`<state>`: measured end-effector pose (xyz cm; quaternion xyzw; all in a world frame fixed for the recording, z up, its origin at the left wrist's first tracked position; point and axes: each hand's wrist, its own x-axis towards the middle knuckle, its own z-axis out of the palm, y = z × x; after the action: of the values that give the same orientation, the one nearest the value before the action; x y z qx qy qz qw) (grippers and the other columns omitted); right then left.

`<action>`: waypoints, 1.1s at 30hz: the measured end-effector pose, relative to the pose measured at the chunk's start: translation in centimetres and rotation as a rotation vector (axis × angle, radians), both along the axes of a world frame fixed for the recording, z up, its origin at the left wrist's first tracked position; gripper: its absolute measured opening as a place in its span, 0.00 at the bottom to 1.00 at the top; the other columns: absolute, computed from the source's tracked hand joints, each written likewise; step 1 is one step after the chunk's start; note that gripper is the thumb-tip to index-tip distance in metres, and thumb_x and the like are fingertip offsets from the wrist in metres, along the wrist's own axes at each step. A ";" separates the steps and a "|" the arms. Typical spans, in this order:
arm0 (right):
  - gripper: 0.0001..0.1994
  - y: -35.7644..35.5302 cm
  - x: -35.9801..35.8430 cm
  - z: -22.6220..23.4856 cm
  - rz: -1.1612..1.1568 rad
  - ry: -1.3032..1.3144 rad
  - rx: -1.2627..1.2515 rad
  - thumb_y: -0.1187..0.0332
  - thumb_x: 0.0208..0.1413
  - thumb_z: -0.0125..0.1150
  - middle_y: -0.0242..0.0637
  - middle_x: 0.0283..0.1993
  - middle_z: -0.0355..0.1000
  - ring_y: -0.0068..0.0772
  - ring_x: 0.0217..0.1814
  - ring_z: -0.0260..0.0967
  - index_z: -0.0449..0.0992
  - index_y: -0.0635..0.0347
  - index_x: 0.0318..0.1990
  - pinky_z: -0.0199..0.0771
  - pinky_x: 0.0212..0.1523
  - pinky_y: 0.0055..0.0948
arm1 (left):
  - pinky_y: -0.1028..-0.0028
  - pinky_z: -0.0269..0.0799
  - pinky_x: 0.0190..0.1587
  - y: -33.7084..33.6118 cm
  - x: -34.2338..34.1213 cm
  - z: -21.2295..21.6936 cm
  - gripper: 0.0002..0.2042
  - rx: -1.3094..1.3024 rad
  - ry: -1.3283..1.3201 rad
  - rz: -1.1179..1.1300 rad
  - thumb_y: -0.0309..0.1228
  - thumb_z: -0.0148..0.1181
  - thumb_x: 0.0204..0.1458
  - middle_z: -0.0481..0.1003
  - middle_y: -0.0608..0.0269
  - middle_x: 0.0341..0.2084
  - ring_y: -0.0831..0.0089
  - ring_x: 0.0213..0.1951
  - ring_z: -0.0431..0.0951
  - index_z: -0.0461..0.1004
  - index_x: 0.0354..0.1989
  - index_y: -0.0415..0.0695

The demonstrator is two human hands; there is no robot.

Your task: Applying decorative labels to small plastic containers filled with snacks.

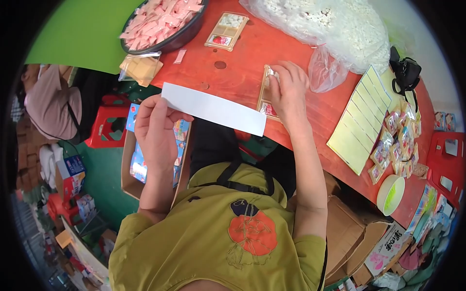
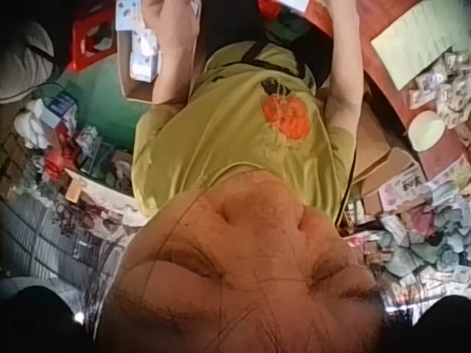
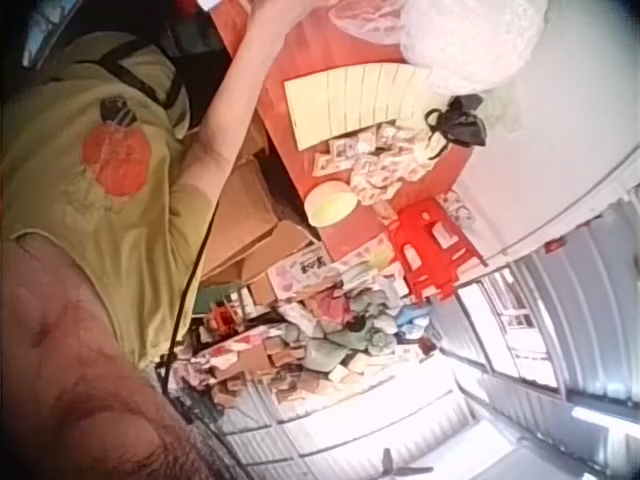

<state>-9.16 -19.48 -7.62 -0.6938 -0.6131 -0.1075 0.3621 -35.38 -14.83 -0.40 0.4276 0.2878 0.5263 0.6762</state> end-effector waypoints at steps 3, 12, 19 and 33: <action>0.07 -1.9 -2.1 3.6 0.022 0.249 0.103 0.74 0.57 0.59 0.42 0.47 0.71 0.45 0.51 0.67 0.75 0.62 0.43 0.61 0.58 0.42 | 0.72 0.78 0.37 -0.7 0.5 0.8 0.06 0.136 0.132 0.088 0.24 0.51 0.63 0.77 0.53 0.39 0.73 0.34 0.79 0.70 0.44 0.34; 0.15 -2.8 -11.6 9.6 0.136 -0.121 0.301 0.67 0.46 0.70 0.34 0.37 0.70 0.36 0.34 0.66 0.72 0.56 0.41 0.57 0.39 0.33 | 0.73 0.76 0.41 -2.1 2.1 2.1 0.05 0.739 0.522 0.300 0.17 0.59 0.53 0.75 0.48 0.48 0.68 0.40 0.79 0.73 0.37 0.35; 0.09 -4.2 -8.8 8.6 0.074 0.142 0.395 0.78 0.54 0.64 0.37 0.37 0.72 0.30 0.34 0.69 0.70 0.62 0.39 0.69 0.36 0.27 | 0.69 0.73 0.49 -2.5 2.6 2.6 0.15 0.792 0.437 0.002 0.23 0.68 0.47 0.70 0.51 0.55 0.65 0.49 0.75 0.74 0.43 0.36; 0.06 -6.3 -3.1 2.6 -0.041 1.558 0.580 0.73 0.61 0.60 0.33 0.38 0.75 0.24 0.37 0.73 0.71 0.62 0.43 0.75 0.38 0.24 | 0.78 0.70 0.32 0.1 7.3 -5.1 0.09 -0.364 0.223 -0.392 0.34 0.64 0.57 0.77 0.66 0.24 0.81 0.26 0.74 0.77 0.32 0.42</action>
<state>-12.27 -25.82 -5.05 -0.4597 -0.1220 0.2433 0.8454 -28.05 -14.70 -5.46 0.4017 0.3619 0.2753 0.7949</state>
